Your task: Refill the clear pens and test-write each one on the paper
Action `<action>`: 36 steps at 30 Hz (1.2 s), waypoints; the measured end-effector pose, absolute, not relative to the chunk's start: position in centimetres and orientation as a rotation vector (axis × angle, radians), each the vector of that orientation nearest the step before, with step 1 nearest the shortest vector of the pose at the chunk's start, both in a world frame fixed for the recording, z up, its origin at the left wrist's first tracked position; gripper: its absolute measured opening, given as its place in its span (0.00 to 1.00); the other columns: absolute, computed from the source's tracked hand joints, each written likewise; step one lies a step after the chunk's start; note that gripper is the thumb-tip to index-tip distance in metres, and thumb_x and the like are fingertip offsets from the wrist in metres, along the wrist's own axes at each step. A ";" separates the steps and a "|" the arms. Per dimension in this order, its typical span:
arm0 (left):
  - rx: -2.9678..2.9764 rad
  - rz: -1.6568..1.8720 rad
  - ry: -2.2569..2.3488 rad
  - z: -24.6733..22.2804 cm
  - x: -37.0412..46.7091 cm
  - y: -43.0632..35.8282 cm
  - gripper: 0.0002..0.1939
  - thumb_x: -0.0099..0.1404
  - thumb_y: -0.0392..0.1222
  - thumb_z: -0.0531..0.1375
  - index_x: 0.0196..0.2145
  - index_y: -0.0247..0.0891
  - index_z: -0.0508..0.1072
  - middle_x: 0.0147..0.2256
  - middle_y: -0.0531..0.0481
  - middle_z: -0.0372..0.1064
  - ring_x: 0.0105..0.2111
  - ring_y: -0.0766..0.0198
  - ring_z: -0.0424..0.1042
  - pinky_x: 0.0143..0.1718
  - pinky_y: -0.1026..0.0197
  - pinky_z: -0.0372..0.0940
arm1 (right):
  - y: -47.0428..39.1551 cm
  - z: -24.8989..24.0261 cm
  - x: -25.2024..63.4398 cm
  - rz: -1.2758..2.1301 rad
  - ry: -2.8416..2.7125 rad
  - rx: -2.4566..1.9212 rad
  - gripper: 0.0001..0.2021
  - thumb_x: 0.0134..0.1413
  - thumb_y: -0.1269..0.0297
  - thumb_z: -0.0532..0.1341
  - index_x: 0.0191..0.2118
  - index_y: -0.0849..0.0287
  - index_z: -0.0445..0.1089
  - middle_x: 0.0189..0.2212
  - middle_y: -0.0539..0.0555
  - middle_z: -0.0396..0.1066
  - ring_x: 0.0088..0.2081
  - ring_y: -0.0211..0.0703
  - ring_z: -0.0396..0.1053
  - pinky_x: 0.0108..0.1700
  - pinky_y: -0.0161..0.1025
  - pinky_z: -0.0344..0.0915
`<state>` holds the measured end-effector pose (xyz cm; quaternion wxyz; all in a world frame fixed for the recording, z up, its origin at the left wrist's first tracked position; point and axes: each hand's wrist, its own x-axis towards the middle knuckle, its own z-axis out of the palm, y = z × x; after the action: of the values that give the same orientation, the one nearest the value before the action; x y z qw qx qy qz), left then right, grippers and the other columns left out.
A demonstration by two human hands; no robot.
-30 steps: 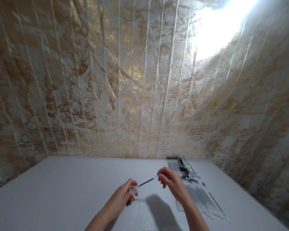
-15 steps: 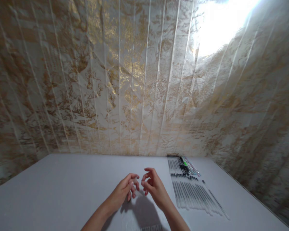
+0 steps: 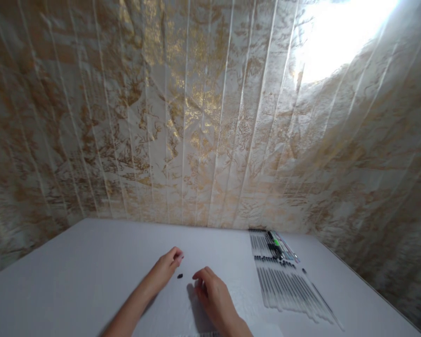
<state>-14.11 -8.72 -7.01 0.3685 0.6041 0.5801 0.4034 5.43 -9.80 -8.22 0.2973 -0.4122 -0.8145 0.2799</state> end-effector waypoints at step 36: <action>1.891 0.868 1.443 0.2 -8.0 -13.2 0.15 0.68 0.51 0.47 0.28 0.42 0.64 0.24 0.57 0.63 0.28 0.64 0.66 0.31 0.65 0.54 | -9.4 -0.8 9.2 1.233 -1.471 -0.745 0.09 0.48 0.60 0.66 0.33 0.58 0.69 0.27 0.51 0.74 0.28 0.41 0.72 0.26 0.33 0.65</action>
<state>-7.96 -13.23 0.20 0.2999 0.7124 0.5437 0.3269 9.19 -9.37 -0.84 0.5153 -0.3102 -0.6123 0.5131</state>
